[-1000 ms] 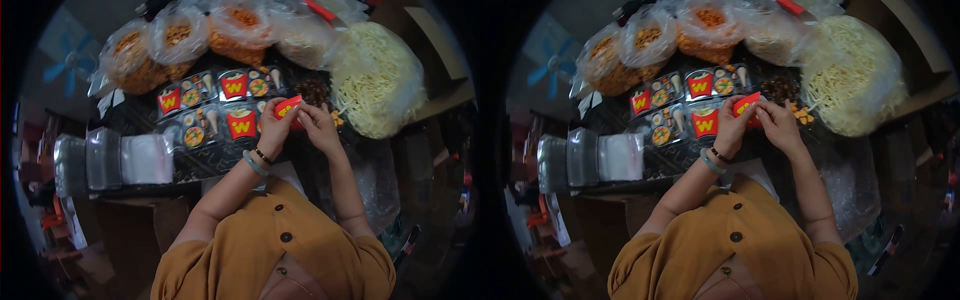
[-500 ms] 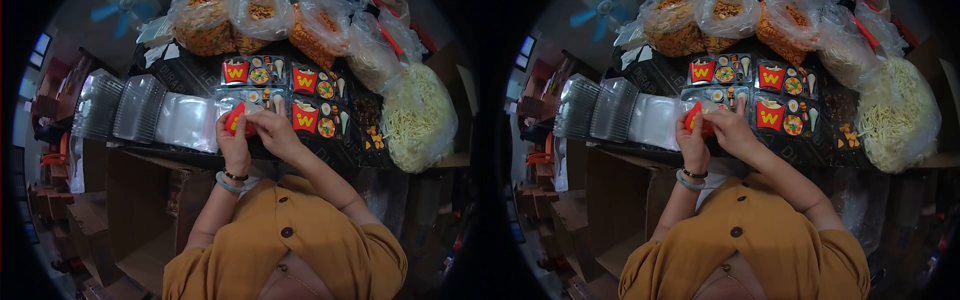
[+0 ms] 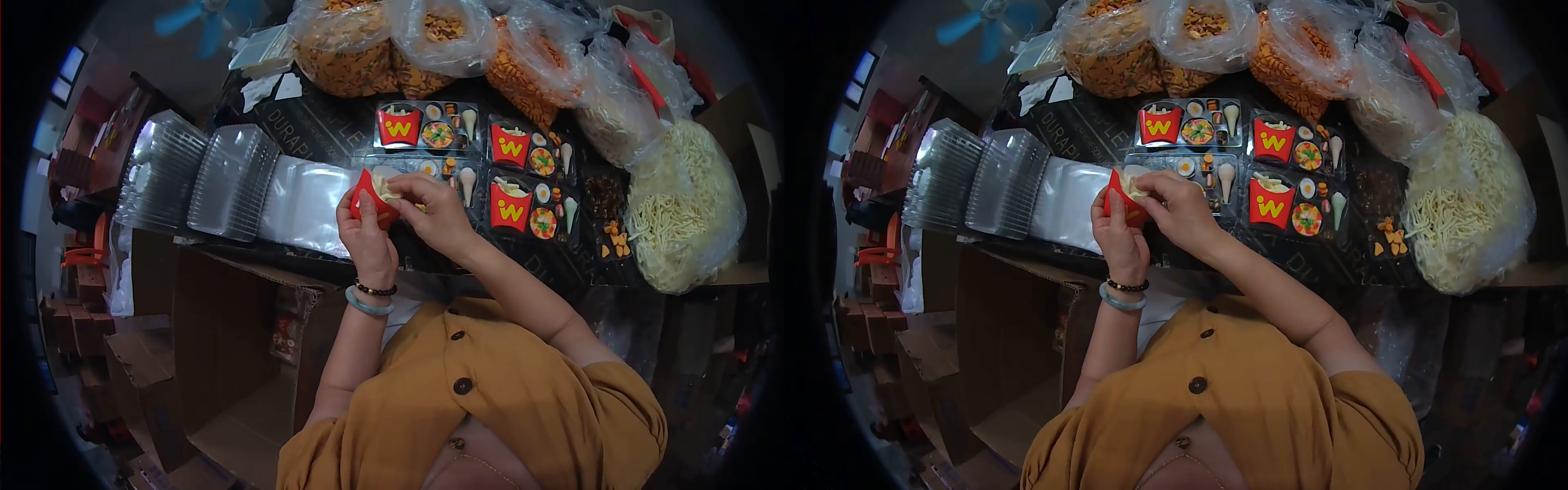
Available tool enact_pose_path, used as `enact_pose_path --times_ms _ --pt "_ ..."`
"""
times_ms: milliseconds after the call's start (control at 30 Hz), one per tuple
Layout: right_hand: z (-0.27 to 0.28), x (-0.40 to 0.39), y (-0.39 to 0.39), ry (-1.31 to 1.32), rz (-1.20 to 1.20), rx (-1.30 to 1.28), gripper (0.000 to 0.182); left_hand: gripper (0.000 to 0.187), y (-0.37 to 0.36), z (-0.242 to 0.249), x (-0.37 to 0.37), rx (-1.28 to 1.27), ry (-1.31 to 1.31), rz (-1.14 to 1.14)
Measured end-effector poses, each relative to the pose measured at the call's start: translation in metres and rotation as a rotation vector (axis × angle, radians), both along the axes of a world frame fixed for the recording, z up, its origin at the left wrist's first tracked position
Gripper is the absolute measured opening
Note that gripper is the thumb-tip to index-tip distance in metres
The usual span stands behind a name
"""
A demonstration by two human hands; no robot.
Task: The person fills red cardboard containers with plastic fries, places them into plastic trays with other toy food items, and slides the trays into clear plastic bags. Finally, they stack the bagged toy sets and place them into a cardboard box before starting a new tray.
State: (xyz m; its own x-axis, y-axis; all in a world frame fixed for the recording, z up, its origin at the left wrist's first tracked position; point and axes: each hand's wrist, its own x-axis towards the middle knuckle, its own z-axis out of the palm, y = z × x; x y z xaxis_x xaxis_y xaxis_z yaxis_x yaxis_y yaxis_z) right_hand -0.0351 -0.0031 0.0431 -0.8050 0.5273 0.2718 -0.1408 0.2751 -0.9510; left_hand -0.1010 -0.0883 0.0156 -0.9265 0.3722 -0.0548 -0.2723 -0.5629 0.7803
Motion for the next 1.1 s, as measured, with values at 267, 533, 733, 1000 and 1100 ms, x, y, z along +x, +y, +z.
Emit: enact_pose_path --times_ms 267,533,733,1000,1100 --pt "-0.012 -0.009 -0.001 -0.055 -0.14 0.606 0.006 0.03 0.005 -0.007 -0.001 -0.007 0.006 -0.022" --pt "0.008 -0.005 0.036 -0.077 0.043 0.77 0.01 0.031 -0.005 -0.005 -0.016 -0.023 -0.011 -0.222" --pt "0.017 0.014 0.056 0.11 -0.095 0.415 0.017 0.034 -0.007 0.003 -0.013 0.053 -0.075 -0.234" --pt "0.014 0.018 0.047 -0.074 -0.144 0.586 0.013 0.029 -0.003 0.002 -0.003 0.008 0.063 -0.211" --pt "0.014 0.012 0.018 -0.085 -0.237 0.767 0.008 0.029 -0.003 -0.002 -0.002 -0.044 0.142 -0.164"
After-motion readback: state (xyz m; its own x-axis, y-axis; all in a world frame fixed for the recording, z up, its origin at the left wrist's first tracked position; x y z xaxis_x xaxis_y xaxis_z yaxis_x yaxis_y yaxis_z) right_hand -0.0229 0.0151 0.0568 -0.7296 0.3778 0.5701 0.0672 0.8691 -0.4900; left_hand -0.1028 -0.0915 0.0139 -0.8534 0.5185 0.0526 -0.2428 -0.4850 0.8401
